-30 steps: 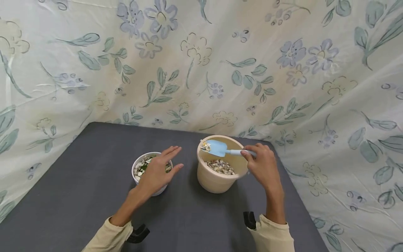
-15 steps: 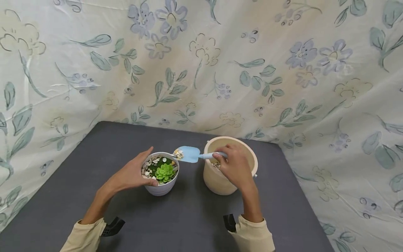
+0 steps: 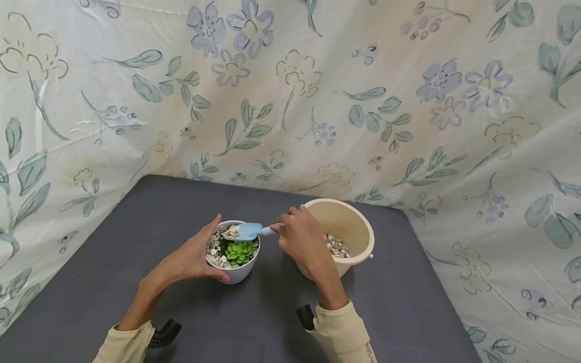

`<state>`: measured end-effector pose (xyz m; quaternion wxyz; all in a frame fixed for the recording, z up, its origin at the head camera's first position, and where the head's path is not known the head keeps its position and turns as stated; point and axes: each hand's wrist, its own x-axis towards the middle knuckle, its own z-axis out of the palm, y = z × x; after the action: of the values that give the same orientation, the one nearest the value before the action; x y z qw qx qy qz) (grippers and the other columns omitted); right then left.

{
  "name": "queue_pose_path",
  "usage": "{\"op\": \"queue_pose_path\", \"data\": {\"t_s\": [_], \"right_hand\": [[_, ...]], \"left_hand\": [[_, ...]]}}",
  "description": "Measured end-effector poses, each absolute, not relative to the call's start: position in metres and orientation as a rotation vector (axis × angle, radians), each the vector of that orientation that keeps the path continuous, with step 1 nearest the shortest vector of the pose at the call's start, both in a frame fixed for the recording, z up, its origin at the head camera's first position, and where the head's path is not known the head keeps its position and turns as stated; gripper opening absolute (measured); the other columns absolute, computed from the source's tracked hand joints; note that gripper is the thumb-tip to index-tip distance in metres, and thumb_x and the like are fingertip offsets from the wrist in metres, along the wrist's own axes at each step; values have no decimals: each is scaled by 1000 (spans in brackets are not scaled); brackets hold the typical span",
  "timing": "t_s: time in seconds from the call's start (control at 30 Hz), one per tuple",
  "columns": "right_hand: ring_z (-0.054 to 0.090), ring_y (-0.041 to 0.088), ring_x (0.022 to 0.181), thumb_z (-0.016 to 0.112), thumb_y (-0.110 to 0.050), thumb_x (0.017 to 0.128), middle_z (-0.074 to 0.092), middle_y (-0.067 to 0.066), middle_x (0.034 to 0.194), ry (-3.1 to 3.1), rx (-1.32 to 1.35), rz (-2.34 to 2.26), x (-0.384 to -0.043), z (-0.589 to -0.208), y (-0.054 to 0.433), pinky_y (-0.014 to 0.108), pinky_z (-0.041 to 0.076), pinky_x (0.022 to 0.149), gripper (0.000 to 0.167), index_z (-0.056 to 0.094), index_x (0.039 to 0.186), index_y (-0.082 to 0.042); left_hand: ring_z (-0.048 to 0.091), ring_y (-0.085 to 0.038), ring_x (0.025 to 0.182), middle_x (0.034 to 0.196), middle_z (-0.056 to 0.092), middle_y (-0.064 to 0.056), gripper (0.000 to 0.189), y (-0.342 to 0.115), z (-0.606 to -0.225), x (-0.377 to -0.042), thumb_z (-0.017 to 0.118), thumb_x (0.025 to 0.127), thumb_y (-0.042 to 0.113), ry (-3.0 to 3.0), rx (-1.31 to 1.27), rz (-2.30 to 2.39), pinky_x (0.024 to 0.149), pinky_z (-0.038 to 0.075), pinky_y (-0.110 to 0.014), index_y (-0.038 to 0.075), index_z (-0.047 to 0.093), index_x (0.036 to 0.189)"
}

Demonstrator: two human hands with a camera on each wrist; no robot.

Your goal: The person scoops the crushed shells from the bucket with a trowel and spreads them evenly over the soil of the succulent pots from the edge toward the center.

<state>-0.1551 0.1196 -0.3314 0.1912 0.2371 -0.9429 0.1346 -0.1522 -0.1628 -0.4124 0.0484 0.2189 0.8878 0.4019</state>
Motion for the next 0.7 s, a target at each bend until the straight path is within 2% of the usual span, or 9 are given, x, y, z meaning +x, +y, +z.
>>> {"op": "queue_pose_path", "data": {"t_s": [0.33,0.5,0.7], "right_hand": [[55,10,73,78,-24,95,74,-2,84,-2646,721,367,-143,-319,125,27,45,66,13,86,98,-14],[56,9,70,76,-24,96,74,-3,80,-2627,696,376,-141,-317,126,27,44,64,14,86,94,-14],[44,8,59,74,-24,98,67,-3,68,-2608,648,444,-141,-318,129,25,36,58,18,83,89,-11]], "left_hand": [[32,-50,154,172,21,-26,149,-161,-414,-151,100,65,46,2772,629,1210,115,39,-69,4,2,169],[34,-51,153,171,23,-26,148,-160,-414,-148,99,65,49,2814,572,1172,111,39,-75,5,3,169],[43,-51,147,165,33,-28,147,-154,-416,-138,97,63,59,2950,470,1053,107,40,-77,5,9,169]]}}
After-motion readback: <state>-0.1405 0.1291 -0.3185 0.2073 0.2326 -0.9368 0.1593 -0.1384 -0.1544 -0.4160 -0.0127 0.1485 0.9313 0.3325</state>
